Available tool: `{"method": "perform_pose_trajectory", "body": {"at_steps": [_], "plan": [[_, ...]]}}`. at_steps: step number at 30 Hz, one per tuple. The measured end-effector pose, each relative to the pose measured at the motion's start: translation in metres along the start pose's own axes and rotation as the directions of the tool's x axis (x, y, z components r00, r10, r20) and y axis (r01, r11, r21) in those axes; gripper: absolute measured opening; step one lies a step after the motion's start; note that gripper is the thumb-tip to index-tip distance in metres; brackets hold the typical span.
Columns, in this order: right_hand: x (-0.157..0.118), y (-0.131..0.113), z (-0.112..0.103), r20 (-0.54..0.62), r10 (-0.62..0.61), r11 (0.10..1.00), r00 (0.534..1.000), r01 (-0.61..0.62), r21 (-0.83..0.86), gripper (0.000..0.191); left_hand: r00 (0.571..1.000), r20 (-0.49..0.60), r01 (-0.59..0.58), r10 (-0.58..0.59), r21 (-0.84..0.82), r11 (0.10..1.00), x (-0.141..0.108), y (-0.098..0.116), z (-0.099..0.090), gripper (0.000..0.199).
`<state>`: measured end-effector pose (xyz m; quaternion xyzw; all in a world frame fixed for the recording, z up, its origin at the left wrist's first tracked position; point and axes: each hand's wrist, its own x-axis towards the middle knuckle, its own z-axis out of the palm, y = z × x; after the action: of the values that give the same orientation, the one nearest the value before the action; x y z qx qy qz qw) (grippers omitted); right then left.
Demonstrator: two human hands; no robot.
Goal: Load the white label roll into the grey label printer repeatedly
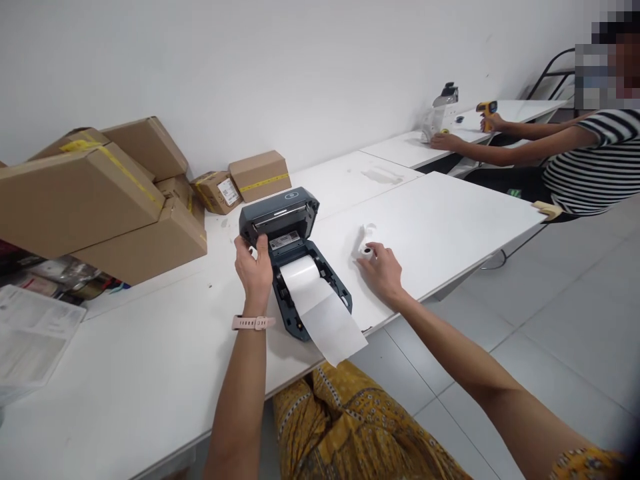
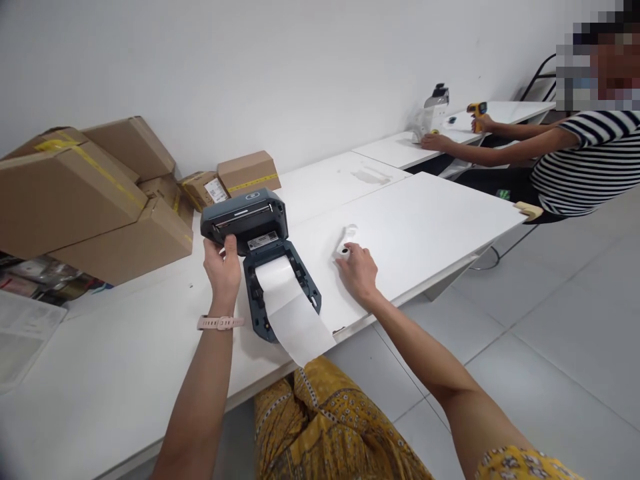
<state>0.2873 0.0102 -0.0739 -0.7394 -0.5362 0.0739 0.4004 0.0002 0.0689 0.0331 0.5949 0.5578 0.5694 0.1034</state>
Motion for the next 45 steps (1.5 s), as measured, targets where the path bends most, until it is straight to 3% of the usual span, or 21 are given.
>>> {"method": "perform_pose_trajectory", "body": {"at_steps": [3,8,15,18,26,31,35,40,45], "plan": [[-0.019,-0.005,-0.006,0.079,-0.041,0.999,0.996,0.041,-0.002,0.046,1.0,-0.02,-0.01,0.01,-0.033,0.999,-0.004,0.0,0.002,0.049],[-0.046,-0.004,-0.018,0.106,-0.08,0.995,0.991,0.073,0.066,0.042,0.998,-0.034,-0.054,0.052,-0.045,0.998,-0.006,-0.002,0.002,0.05],[-0.072,-0.006,-0.029,0.127,0.03,0.988,0.992,-0.048,0.144,0.044,0.997,-0.039,-0.071,0.068,-0.077,0.994,-0.008,-0.004,0.003,0.053],[-0.06,-0.015,-0.016,0.147,0.017,0.98,0.989,-0.045,0.193,0.045,0.997,-0.048,-0.057,0.053,-0.094,0.994,-0.01,-0.004,0.004,0.054],[0.015,-0.053,0.053,0.136,-0.033,0.972,0.99,0.0,0.234,0.031,0.998,-0.04,-0.048,0.045,-0.081,0.996,-0.015,-0.001,0.003,0.057],[0.021,-0.061,0.069,0.155,-0.028,0.953,0.987,-0.021,0.302,0.039,1.0,-0.016,-0.027,0.026,-0.064,0.998,-0.018,0.0,0.002,0.057],[0.007,-0.048,0.059,0.212,0.02,0.879,0.977,-0.118,0.462,0.057,1.0,-0.019,-0.005,0.004,-0.034,0.999,-0.013,0.001,0.002,0.056],[-0.021,-0.033,0.033,0.257,0.011,0.779,0.966,-0.169,0.604,0.048,0.997,-0.035,0.075,-0.073,0.035,0.997,0.012,0.006,0.004,0.046],[-0.038,-0.05,0.007,0.277,0.009,0.698,0.961,-0.204,0.686,0.046,0.983,0.009,0.18,-0.181,0.084,0.98,0.04,0.002,0.009,0.041]]}}
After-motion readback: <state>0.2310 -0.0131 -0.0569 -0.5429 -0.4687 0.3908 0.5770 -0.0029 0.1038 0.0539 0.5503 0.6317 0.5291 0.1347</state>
